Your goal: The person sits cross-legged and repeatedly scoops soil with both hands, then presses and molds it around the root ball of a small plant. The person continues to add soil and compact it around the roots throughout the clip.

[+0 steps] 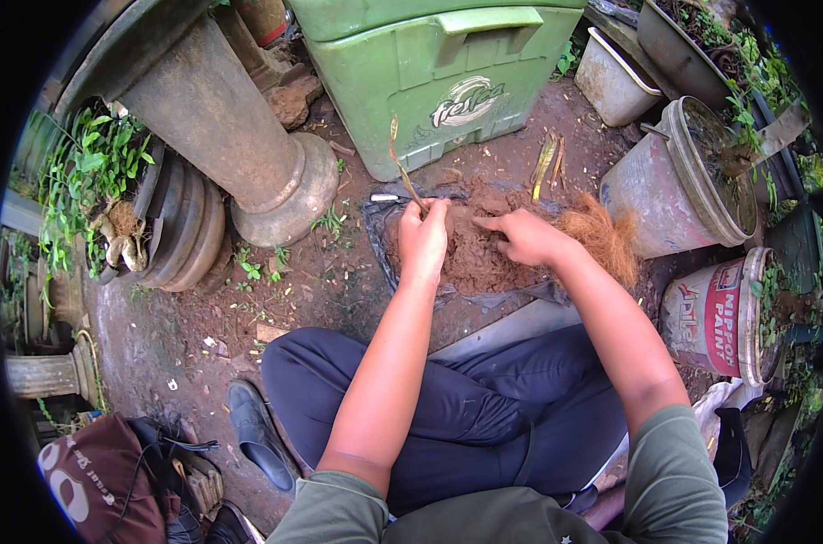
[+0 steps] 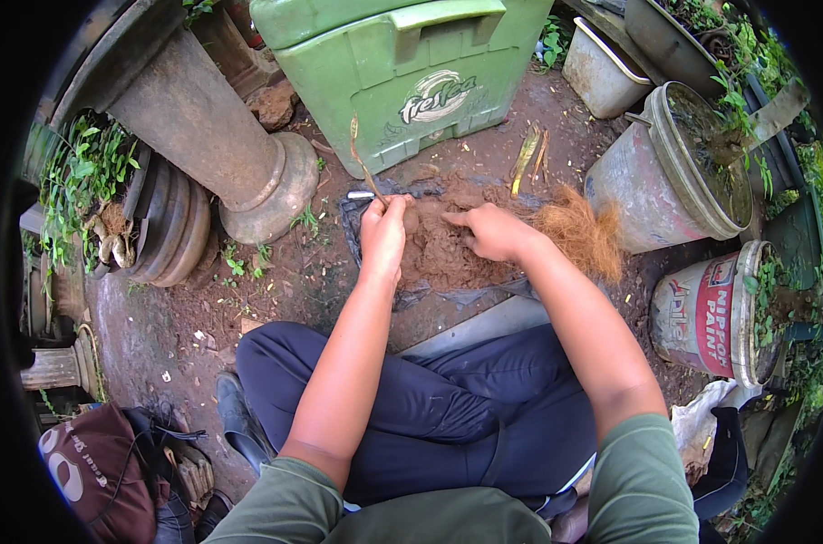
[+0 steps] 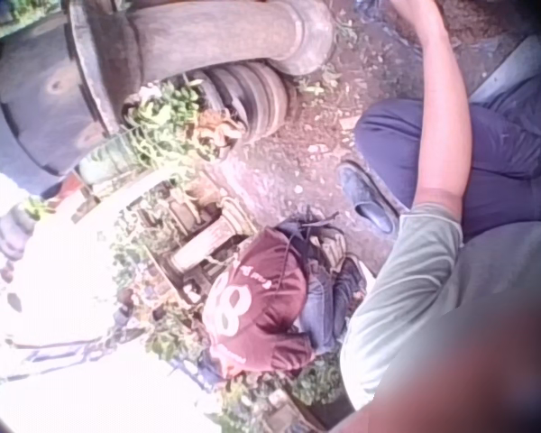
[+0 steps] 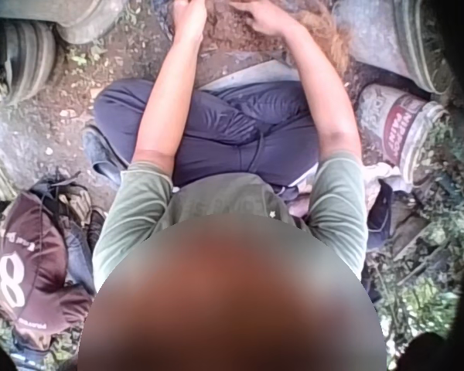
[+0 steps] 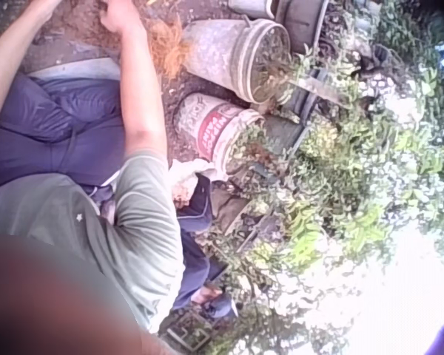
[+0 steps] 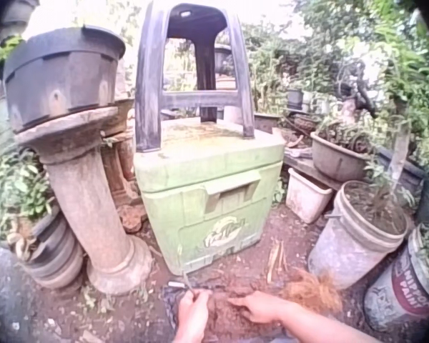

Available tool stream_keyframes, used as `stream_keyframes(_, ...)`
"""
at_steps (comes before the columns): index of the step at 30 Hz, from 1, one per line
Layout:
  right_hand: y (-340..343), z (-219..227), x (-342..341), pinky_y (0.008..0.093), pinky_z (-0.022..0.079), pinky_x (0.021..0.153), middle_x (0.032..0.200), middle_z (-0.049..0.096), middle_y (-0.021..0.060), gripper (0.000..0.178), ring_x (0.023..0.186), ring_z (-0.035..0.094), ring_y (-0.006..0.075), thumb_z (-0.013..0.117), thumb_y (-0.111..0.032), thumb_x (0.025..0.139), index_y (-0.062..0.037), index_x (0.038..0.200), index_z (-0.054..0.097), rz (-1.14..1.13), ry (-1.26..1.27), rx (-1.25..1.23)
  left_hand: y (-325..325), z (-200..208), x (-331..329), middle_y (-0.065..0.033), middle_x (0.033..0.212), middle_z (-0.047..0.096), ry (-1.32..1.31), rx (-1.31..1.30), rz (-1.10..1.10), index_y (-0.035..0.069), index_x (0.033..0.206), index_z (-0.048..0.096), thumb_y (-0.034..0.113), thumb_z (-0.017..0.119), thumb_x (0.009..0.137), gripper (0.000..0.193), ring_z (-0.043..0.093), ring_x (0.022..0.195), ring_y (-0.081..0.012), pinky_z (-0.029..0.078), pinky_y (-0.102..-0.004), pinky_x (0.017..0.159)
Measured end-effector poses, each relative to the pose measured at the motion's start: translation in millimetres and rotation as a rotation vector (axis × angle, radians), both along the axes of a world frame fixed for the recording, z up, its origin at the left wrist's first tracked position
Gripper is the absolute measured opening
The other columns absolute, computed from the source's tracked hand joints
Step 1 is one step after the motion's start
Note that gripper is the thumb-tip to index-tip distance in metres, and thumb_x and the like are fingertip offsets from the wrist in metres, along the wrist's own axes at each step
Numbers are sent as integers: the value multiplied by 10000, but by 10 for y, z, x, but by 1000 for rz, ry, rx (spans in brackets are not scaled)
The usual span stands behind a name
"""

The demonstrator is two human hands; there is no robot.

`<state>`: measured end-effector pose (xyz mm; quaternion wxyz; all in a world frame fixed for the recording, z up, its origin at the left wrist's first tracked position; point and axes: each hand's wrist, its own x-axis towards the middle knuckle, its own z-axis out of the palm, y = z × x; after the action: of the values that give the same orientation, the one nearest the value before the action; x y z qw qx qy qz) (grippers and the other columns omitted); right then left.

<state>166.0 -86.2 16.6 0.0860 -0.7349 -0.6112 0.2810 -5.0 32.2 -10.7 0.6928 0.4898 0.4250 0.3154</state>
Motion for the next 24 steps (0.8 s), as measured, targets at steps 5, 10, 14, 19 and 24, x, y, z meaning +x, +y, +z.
stream_keyframes(5,-147,-49,-122,499,556,971,1145,722,258,640,1071,689,447,748,-77,840,-122,1462,605,-54,-111,140,-10,10,6,-55,1062,721,21,-3,2,16,1068,684,190,624,1011,193,635,1001,-139,469,-288,925)
stream_keyframes(10,-131,-68,-190,534,566,908,1013,732,260,403,998,700,456,761,-112,859,-40,1244,667,-149,-170,139,-27,22,-3,-48,1054,718,20,-1,-3,16,1070,688,192,624,1010,196,631,989,-137,466,-286,913)
stream_keyframes(14,-123,-22,-181,533,565,888,973,728,264,293,999,699,453,775,-114,867,6,1097,637,-265,-86,222,-19,6,-6,-35,1033,713,10,5,6,16,1057,694,199,630,1008,200,620,978,-130,458,-282,900)
stream_keyframes(19,-261,1,-101,469,565,864,1002,722,260,290,1002,697,442,805,-75,855,18,1060,621,-483,53,352,-9,-24,0,-27,1007,705,33,1,-5,25,1043,702,205,636,999,196,604,953,-120,452,-276,882)
stream_keyframes(24,-412,-160,-62,345,547,855,986,751,84,191,940,713,203,776,-37,914,-2,1066,666,-823,560,522,5,-47,-15,-29,995,698,101,4,-74,47,1049,708,254,582,1019,245,605,929,-124,471,-291,817)
